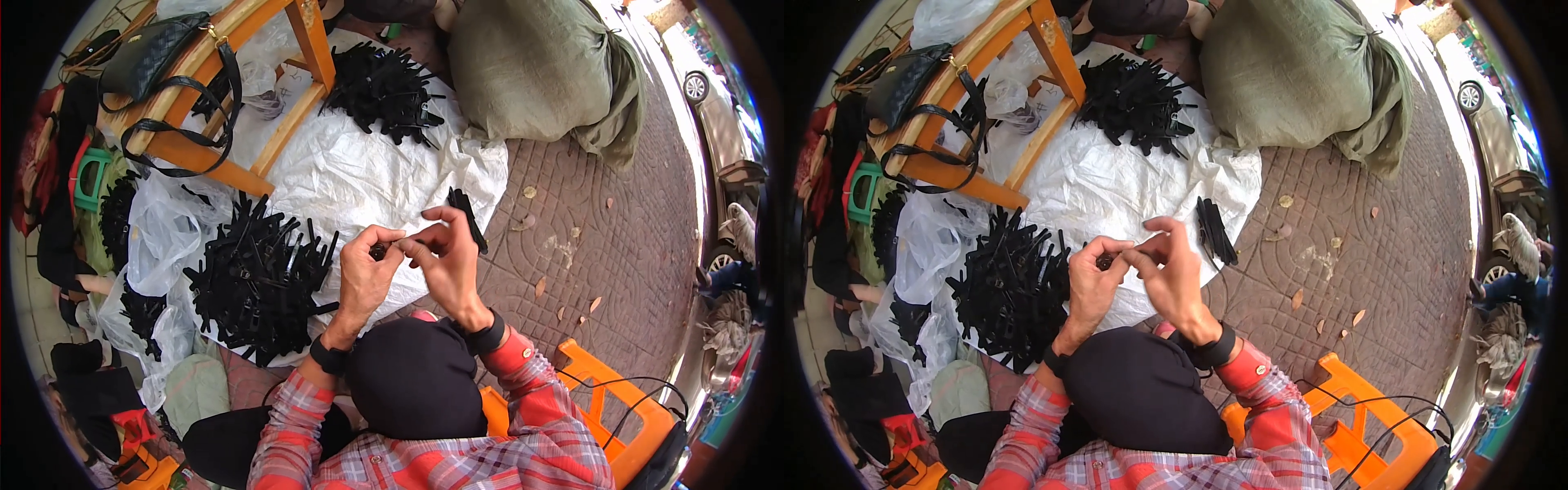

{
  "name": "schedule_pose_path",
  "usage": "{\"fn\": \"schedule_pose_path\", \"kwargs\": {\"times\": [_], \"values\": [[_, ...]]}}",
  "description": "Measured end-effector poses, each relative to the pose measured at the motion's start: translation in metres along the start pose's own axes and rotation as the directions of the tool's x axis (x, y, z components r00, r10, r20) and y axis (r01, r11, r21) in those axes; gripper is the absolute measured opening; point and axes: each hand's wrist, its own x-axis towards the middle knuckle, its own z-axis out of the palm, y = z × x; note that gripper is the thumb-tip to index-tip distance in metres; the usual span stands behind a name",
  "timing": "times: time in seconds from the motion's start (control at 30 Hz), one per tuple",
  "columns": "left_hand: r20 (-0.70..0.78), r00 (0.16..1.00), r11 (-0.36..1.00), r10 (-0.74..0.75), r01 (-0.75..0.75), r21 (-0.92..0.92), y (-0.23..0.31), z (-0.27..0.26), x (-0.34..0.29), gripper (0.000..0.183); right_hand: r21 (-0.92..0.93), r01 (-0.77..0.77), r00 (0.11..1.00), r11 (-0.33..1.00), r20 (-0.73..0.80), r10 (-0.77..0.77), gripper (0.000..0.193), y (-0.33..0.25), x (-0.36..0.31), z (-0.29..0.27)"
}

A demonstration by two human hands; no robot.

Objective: Assemble and inspect small black straps for footwear production.

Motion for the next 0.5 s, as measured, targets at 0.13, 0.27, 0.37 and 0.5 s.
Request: {"fn": "schedule_pose_path", "kwargs": {"times": [0.13, 0.27, 0.37, 0.5], "values": [[-0.044, 0.989, 0.99, 0.139, -0.139, 0.003, -0.005, -0.001, 0.0, 0.013, -0.302, 0.411, 0.905, 0.86, 0.024, -0.424, 0.034, -0.002, -0.009, 0.006], [0.01, 0.989, 0.989, 0.149, -0.149, -0.02, -0.002, -0.008, 0.002, 0.022, -0.464, 0.689, 0.724, 0.557, 0.396, -0.565, 0.04, -0.002, -0.009, -0.003], [0.137, 0.99, 0.902, -0.04, 0.095, -0.422, -0.001, -0.012, -0.002, 0.024, -0.484, 0.714, 0.694, 0.506, 0.393, -0.604, 0.04, -0.004, -0.008, -0.006], [0.098, 0.995, 0.909, -0.006, 0.046, -0.415, 0.002, -0.012, -0.003, 0.026, -0.418, 0.675, 0.738, 0.608, 0.368, -0.566, 0.042, -0.005, -0.008, -0.008]]}}
